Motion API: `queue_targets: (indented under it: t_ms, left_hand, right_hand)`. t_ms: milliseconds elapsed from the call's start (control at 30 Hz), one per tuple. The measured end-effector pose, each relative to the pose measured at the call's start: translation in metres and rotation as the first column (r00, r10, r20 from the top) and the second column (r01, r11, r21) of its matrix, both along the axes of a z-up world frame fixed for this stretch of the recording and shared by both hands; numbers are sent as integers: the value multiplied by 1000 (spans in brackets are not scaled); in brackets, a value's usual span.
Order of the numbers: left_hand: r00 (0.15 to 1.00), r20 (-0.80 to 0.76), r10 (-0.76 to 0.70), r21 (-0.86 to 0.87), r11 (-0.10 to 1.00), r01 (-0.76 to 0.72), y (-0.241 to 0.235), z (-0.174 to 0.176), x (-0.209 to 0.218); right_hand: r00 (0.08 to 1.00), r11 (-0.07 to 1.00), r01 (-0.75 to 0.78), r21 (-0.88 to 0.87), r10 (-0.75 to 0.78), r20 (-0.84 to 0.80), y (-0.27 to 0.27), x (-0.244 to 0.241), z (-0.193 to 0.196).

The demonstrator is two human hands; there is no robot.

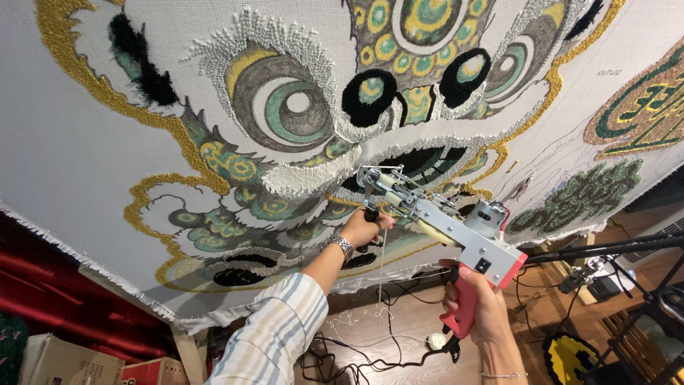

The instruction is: The person uses a handheld electric tufting gun to apply white yarn into a stretched canvas featuring a pre-printed design of a stylized lion head. The operator guides the tool along the contours of the design, creating a textured pile of yarn on the fabric surface.

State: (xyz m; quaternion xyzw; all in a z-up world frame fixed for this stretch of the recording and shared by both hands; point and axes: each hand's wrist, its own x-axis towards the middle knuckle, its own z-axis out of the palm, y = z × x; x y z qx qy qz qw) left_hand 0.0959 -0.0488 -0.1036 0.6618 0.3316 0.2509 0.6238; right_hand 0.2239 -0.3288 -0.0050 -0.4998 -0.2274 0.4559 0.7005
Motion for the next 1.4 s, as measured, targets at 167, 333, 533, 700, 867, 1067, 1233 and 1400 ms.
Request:
queue_targets:
  t_ms: [167,333,533,700,867,1067,1233,1400]
  left_hand:
    - [1000,29,12,-42,999,-11,8,-10,-2]
    - [999,33,25,-74,997,-22,15,-9,-2]
    - [999,-34,29,-44,999,-30,18,-7,-5]
    - [1000,26,14,-32,999,-13,26,-4,-7]
    - [999,-31,27,10,1000,-27,37,2,-14]
    - [992,-92,85,86,993,-77,49,23,-43]
    - [881,-390,268,266,949,-171,65,41,-64]
    - [792,-520,320,402,910,-103,84,34,-67]
  right_hand:
    - [1000,999,-7,-39,7,3,7,-3,-1]
    - [999,998,20,-64,-18,41,15,-8,3]
    - [999,998,14,-66,-11,41,22,-12,7]
    - [998,995,58,-82,-54,45,31,-22,11]
    - [986,991,106,-80,-94,137,45,-35,12]
    - [913,989,142,-38,-116,390,56,-52,10]
    - [885,984,172,-56,-129,448,62,-64,2]
    - [880,979,183,-86,-124,458,65,-66,-3]
